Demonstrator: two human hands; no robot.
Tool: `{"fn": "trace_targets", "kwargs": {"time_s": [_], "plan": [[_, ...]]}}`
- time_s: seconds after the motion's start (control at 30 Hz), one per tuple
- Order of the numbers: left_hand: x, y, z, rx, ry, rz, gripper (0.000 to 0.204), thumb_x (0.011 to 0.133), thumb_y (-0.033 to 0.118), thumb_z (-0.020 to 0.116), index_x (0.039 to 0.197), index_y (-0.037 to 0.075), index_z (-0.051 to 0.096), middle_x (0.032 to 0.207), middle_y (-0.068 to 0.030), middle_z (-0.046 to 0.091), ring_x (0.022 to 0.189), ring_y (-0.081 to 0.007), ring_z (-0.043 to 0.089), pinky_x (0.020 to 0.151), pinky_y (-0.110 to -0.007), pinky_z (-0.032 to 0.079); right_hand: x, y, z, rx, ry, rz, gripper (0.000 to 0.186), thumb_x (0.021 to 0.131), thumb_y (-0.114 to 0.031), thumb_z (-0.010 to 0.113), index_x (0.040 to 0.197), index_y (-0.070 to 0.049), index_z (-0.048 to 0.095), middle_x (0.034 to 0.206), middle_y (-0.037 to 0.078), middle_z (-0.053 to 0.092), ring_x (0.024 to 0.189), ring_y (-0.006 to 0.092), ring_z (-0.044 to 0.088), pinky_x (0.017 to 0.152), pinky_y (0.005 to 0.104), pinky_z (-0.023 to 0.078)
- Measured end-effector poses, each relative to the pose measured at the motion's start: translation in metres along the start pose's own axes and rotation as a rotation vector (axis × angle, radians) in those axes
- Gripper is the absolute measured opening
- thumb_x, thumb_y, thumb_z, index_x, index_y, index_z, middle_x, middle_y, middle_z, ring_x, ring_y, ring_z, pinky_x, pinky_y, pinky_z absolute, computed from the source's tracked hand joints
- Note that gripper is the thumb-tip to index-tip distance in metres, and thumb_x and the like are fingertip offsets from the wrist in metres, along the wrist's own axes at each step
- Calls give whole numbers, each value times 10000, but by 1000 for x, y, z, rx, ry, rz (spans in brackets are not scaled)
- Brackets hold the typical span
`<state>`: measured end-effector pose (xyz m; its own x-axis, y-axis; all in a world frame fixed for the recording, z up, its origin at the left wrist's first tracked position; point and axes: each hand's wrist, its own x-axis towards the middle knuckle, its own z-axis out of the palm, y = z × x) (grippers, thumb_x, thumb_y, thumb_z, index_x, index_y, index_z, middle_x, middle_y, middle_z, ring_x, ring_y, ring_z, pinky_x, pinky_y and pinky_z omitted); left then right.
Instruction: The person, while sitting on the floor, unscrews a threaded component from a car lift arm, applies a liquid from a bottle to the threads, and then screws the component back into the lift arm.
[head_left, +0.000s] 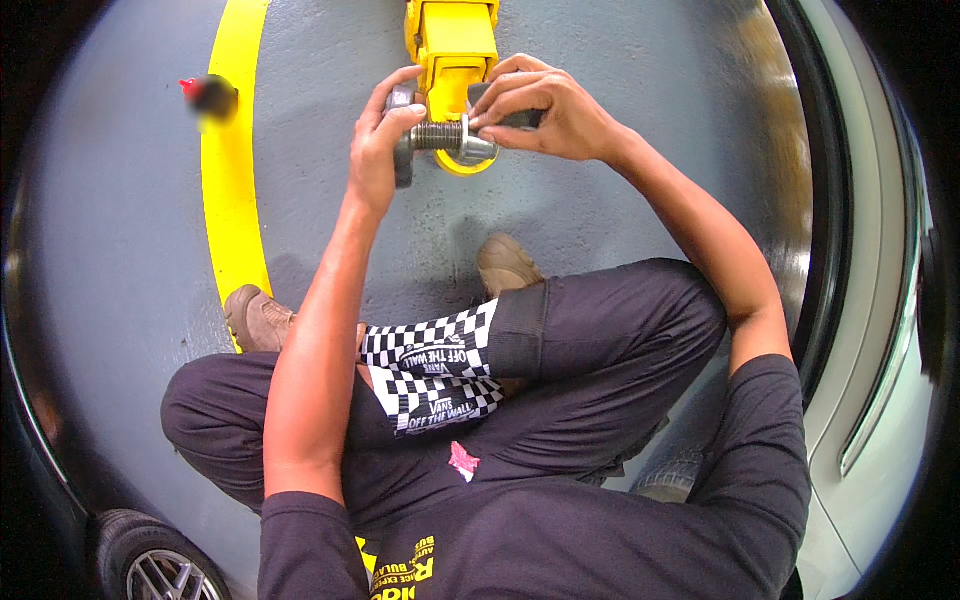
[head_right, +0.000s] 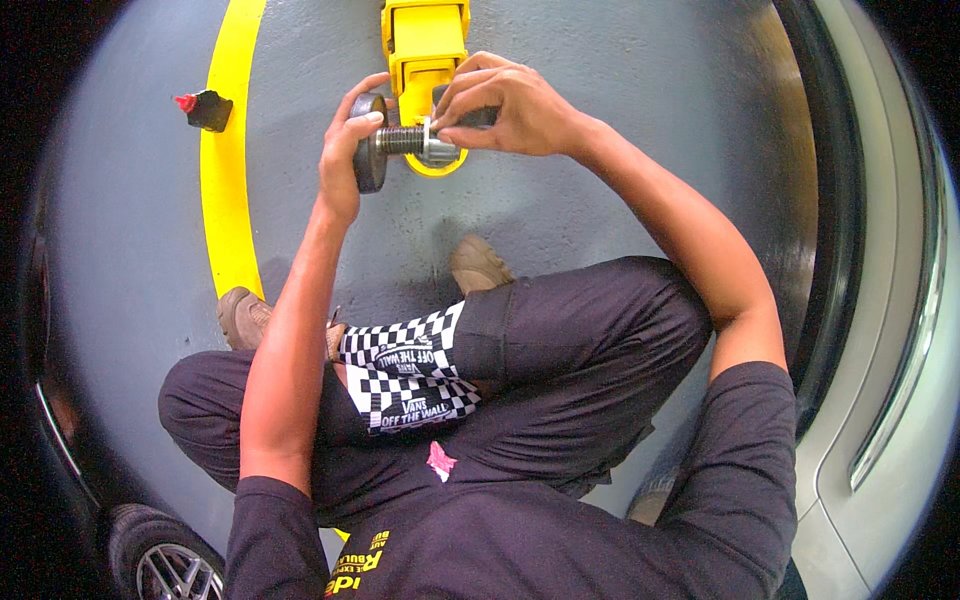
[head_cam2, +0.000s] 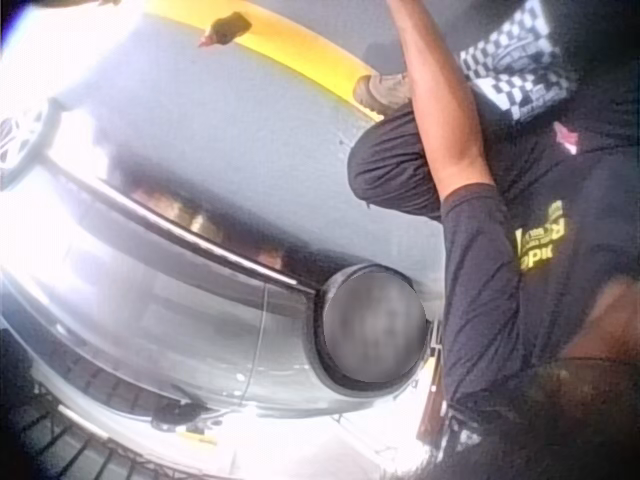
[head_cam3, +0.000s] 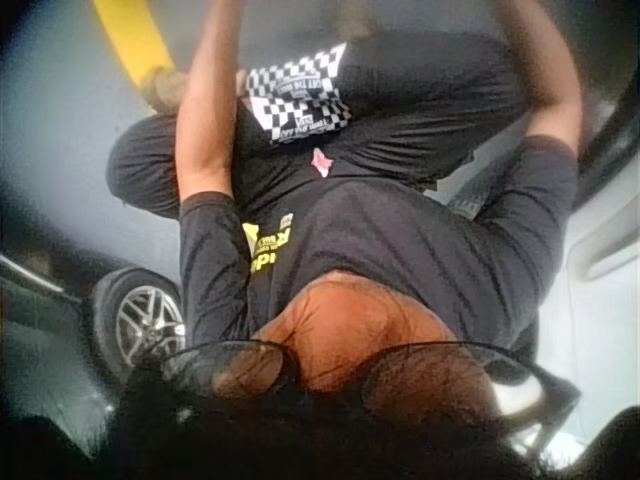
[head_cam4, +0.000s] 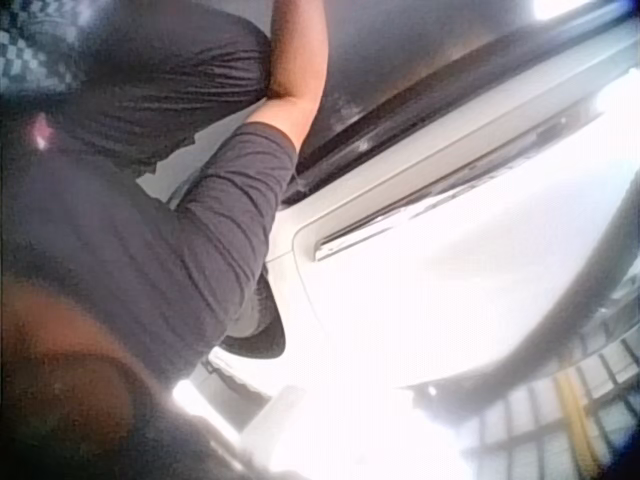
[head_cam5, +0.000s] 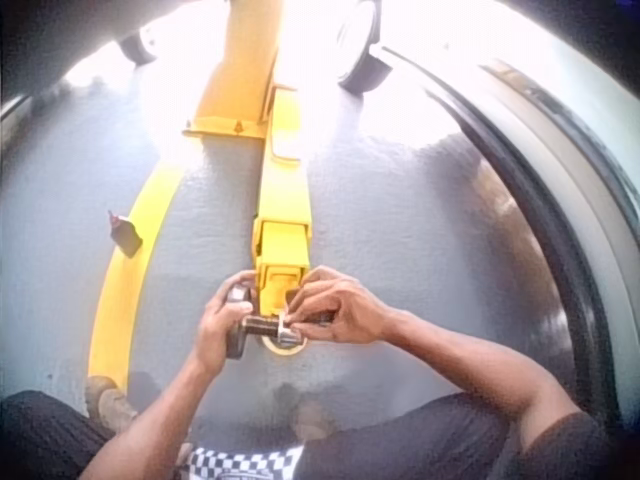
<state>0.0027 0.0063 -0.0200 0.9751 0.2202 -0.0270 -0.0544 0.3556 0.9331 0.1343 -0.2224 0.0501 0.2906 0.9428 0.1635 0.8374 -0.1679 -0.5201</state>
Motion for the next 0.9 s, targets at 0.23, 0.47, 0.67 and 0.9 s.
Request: {"fn": "trace_targets", "kwargs": {"time_s": [0.23, 0.47, 0.67, 0.9], "plan": [[-1, 1, 1, 4, 6, -20, 552, 937, 242, 652, 1456, 52, 641, 1124, -56, 679, 1027, -142, 631, 942, -292, 507, 1, -5, 1, -4, 6, -25, 158, 915, -201, 882, 1055, -129, 873, 1109, 15, 807, 1165, 229, 639, 1075, 429, 550], [-2, 2, -1, -39, -7, -44, 550, 932, 241, 651, 1449, 53, 646, 1125, -59, 673, 1023, -141, 629, 935, -288, 508, 1, 0, 6, -29, 62, -7, 153, 904, -232, 886, 1027, -141, 875, 1082, 11, 807, 1145, 218, 647, 1037, 408, 562], [1, 1, 1, -14, -17, -15, 566, 925, 248, 656, 1456, 54, 639, 1138, -67, 678, 1036, -147, 635, 938, -295, 509, 1, 9, 9, -36, 89, 30, 160, 906, -260, 884, 1025, -153, 883, 1078, 7, 812, 1098, 205, 678, 1003, 401, 579], [0, 0, -1, 17, 5, -9, 572, 920, 266, 658, 1453, 57, 646, 1141, -70, 673, 1025, -154, 631, 944, -296, 507, 2, 1, 2, -46, 25, -70, 168, 927, -284, 877, 1024, -148, 888, 1077, 24, 818, 1110, 198, 683, 990, 383, 582]]}}
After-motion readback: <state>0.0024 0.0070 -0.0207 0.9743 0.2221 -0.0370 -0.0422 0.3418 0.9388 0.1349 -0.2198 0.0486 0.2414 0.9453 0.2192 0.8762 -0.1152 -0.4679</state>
